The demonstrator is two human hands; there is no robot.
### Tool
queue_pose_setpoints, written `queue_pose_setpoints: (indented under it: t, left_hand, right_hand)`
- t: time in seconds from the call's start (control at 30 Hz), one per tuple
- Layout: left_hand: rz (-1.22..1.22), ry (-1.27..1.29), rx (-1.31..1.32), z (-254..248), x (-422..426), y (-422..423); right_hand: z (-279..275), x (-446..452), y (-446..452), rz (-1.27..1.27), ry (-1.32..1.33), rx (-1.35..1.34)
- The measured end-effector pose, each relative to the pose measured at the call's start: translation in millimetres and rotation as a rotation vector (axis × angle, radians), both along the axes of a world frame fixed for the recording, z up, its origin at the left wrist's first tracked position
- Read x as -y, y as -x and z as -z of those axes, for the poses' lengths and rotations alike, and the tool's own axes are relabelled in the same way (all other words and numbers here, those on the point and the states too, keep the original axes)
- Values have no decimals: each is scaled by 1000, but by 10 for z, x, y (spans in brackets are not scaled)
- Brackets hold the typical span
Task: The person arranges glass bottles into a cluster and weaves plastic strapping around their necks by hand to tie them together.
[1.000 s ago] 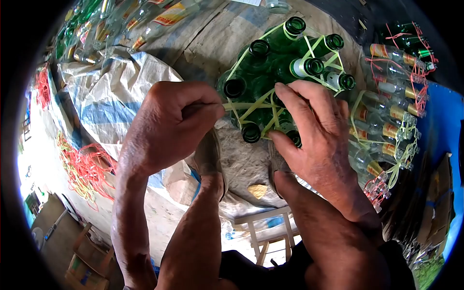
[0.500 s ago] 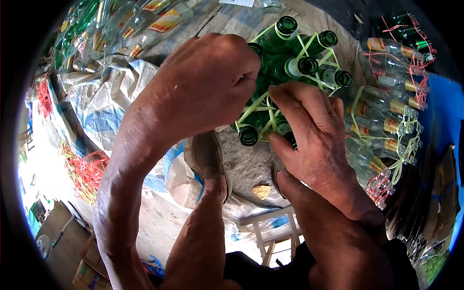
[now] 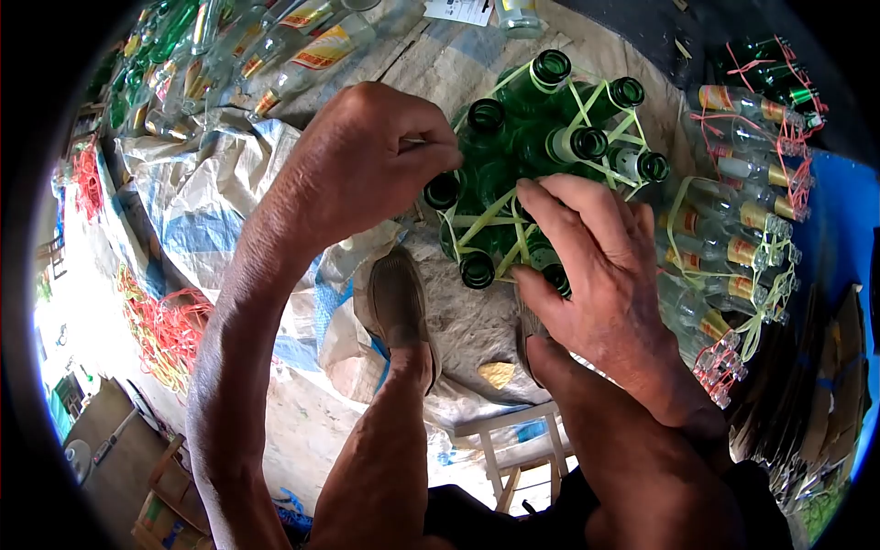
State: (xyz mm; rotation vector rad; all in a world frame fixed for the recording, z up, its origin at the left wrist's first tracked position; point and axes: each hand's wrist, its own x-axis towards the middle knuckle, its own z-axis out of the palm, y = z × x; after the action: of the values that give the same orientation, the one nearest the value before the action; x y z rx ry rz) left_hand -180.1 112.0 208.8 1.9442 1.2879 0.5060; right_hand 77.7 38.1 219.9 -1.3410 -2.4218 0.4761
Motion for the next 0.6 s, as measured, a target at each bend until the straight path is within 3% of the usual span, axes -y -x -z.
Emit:
queue_pose_setpoints:
  t: [0.3, 0.6]
  left_hand:
    - [-291, 151, 203, 198, 383, 126]
    - [-610, 357, 586, 460, 677, -22]
  right_hand:
    - [45, -16, -14, -14, -60, -9]
    - [58, 10, 4, -10, -112, -36]
